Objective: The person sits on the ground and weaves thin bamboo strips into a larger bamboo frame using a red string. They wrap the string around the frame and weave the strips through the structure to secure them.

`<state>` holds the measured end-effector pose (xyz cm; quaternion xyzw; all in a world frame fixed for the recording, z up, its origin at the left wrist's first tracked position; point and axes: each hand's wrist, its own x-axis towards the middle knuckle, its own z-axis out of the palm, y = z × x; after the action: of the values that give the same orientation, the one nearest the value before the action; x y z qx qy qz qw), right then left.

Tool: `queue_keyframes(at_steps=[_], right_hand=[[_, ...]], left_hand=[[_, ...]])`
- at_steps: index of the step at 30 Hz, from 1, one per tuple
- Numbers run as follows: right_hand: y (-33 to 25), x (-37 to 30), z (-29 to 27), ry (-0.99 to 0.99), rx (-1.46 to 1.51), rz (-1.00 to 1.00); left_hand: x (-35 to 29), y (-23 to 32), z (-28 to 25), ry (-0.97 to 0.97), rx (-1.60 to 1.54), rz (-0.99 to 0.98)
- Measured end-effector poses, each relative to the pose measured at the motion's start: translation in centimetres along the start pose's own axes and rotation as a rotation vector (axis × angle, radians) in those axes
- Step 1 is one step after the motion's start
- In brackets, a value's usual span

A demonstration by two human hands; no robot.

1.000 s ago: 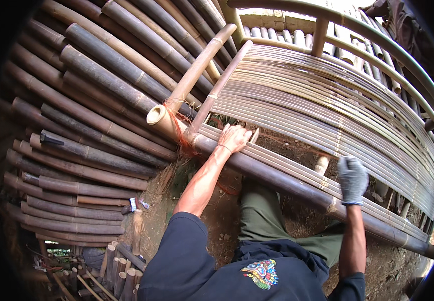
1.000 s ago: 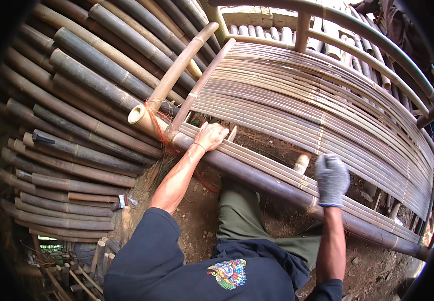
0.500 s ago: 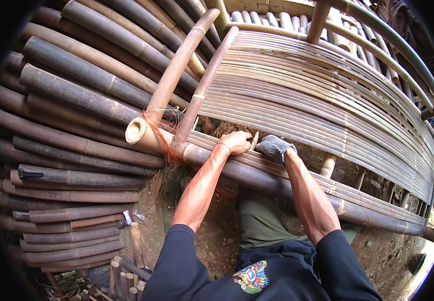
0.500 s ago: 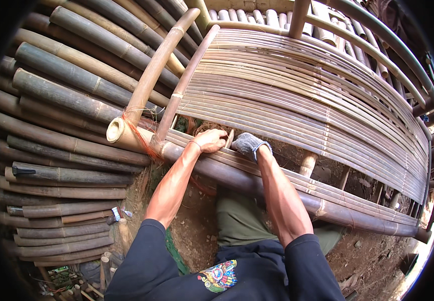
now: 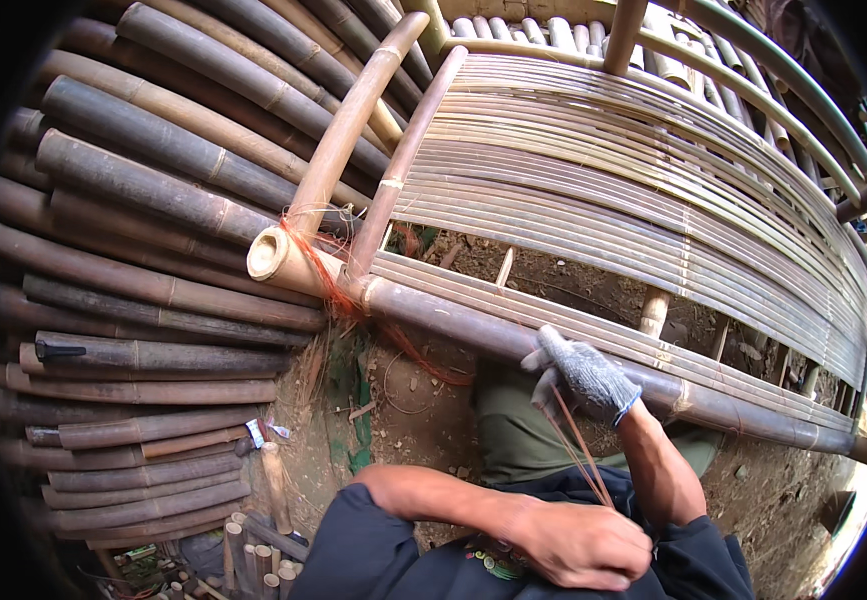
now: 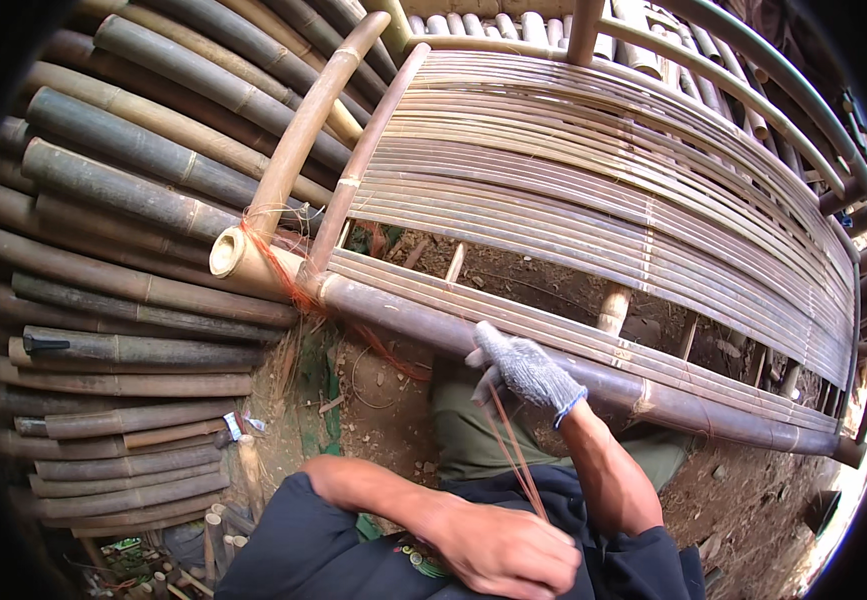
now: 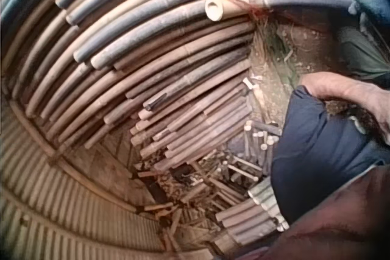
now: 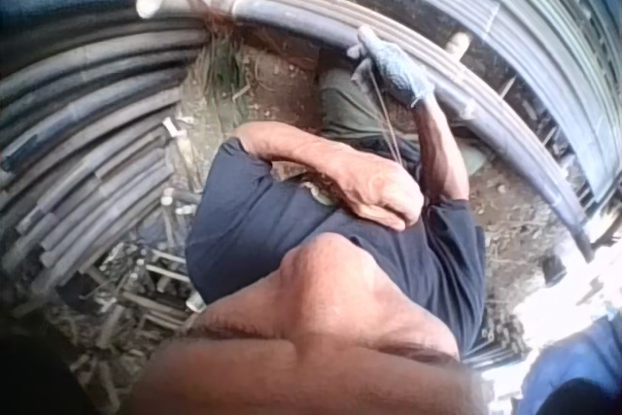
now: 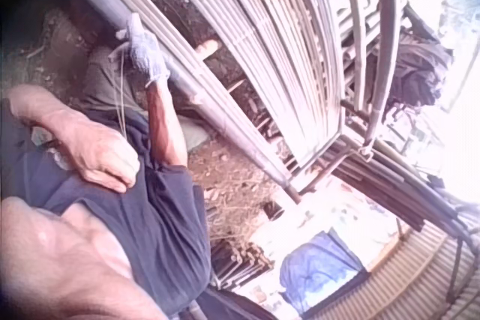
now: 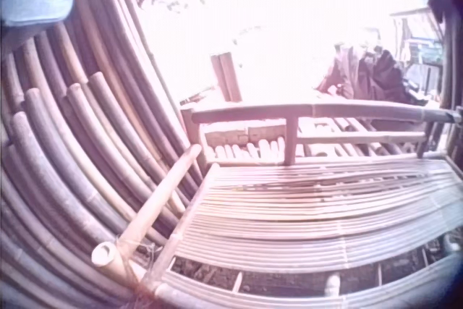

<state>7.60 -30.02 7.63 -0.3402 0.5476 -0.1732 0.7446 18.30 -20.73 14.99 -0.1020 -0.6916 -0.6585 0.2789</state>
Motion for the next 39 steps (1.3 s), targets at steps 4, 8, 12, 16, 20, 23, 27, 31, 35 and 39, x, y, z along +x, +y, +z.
queue_keyframes(at_steps=[4,8,12,16,20,23,27,31,35,39], right_hand=[[-0.6,-1.3,0.2,0.004,-0.417,-0.297],[-2.4,-5.5,-2.4,0.512,-1.023,-1.081],[-4.8,-13.7,-3.5,0.574,-0.236,-1.209],[-8.3,-9.2,-5.2,0.609,-0.053,-1.249],[-8.2,2.0,-0.4,0.265,-0.576,-1.003],[-6.4,8.7,5.6,-0.023,-1.033,-1.121],[-3.9,11.6,8.0,0.084,-1.015,-1.084],[-2.1,9.2,6.2,0.042,-1.111,-1.058],[-2.6,8.0,5.5,-0.014,-1.136,-0.937],[-3.2,4.0,1.8,0.26,-0.981,-1.225]], left_hand=[[3.7,-0.4,0.9,0.046,-0.31,0.191],[2.5,4.0,-2.6,0.164,0.514,0.218],[-0.1,0.7,-11.1,0.744,1.029,-0.049],[-5.4,1.9,-13.6,0.543,0.767,-0.233],[-13.9,4.1,-16.1,1.119,0.705,-0.206],[-17.4,4.4,-16.0,1.371,0.248,-0.114],[-17.6,4.4,-14.5,1.477,0.104,-0.09],[-15.8,4.1,-12.8,1.404,0.065,-0.139],[-16.0,3.9,-13.0,1.366,0.034,-0.139],[-16.8,2.6,-17.4,1.41,0.169,-0.084]])
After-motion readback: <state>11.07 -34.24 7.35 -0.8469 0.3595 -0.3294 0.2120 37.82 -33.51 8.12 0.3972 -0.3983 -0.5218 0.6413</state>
